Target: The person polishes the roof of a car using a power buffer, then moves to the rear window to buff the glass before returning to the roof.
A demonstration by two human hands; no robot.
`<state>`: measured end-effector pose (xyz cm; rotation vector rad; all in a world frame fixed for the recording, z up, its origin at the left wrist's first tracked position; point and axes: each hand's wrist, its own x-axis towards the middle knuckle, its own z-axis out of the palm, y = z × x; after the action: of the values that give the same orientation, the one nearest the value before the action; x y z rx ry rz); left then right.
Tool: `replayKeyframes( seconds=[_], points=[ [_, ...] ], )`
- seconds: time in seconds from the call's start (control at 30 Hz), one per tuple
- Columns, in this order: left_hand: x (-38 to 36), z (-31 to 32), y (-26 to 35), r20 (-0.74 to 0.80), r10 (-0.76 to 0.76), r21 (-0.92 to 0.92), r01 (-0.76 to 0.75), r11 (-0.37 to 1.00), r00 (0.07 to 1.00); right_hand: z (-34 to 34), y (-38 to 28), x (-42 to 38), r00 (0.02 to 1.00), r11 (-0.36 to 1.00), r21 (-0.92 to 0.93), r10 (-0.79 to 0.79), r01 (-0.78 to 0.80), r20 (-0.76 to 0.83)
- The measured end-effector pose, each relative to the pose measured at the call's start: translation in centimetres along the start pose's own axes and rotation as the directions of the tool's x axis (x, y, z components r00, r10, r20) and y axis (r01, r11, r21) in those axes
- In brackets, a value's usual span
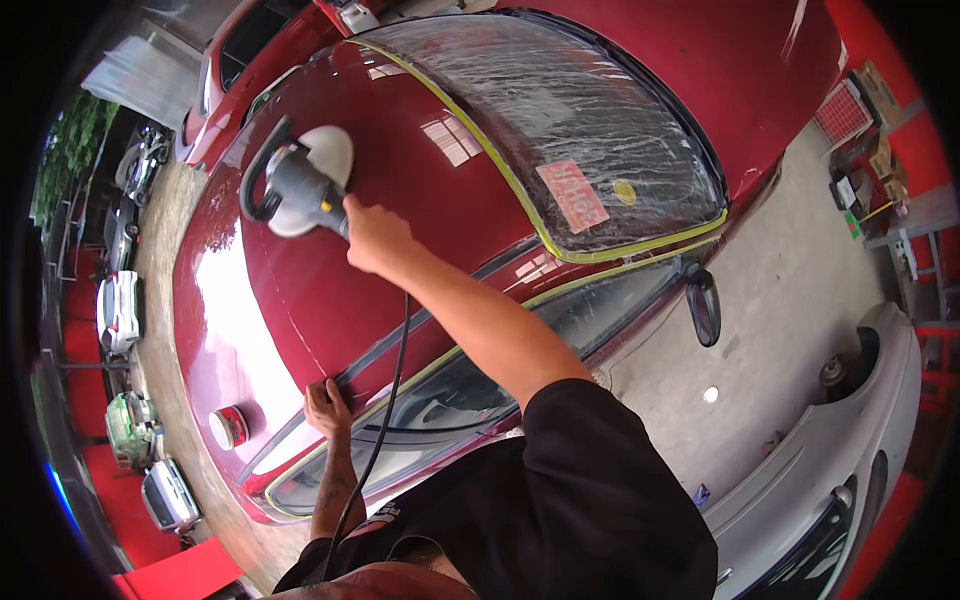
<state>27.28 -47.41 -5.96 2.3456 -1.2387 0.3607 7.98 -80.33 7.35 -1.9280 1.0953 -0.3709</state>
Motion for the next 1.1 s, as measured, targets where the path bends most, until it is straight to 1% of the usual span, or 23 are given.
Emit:
replayKeyframes(
  seconds=[0.17,0.27,0.3,0.47,0.53,0.7,0.87,0.93,1.03,1.1],
  points=[
    [-0.1,-0.1,0.0,-0.007,0.018,-0.001,-0.018,1.0,1.0,1.6,0.4,-3.8,0.99,0.995,0.004,-0.097,0.097,0.102],
    [-0.1,-0.1,0.0,-0.002,0.01,0.014,-0.01,1.0,1.0,1.2,1.1,-6.0,0.985,0.993,-0.016,-0.118,0.121,0.128],
    [-0.1,-0.1,-0.2,0.008,0.001,0.024,-0.001,1.0,1.0,0.9,1.4,-6.6,0.986,0.995,-0.012,-0.1,0.102,0.132],
    [-0.2,0.0,-0.3,0.029,-0.043,0.049,0.042,0.998,0.999,-1.2,4.0,-8.4,0.998,0.999,-0.018,-0.032,0.033,0.058],
    [-0.2,0.0,-0.3,0.032,-0.037,0.04,0.036,0.999,0.999,-2.6,5.2,-9.0,1.0,1.0,-0.026,0.008,-0.008,0.0],
    [-0.1,0.0,0.1,0.018,-0.043,0.02,0.043,0.999,0.999,-5.7,8.8,-9.9,0.987,0.997,0.034,0.077,-0.073,-0.141],
    [0.0,0.0,-0.2,0.013,-0.038,0.04,0.037,0.999,0.999,-5.9,9.6,-9.7,0.981,0.992,0.068,0.117,-0.107,-0.155],
    [0.0,0.0,0.0,0.025,-0.052,0.054,0.051,0.997,0.998,-5.6,9.1,-9.6,0.982,0.993,0.06,0.111,-0.103,-0.152],
    [0.0,-0.1,0.2,0.022,-0.064,0.041,0.063,0.997,0.998,-5.3,7.7,-9.8,0.991,0.996,0.017,0.089,-0.088,-0.097],
    [0.0,0.0,0.1,0.002,-0.038,0.015,0.038,0.999,0.999,-4.3,6.8,-9.6,0.995,0.998,0.003,0.056,-0.056,-0.082]
  ],
)
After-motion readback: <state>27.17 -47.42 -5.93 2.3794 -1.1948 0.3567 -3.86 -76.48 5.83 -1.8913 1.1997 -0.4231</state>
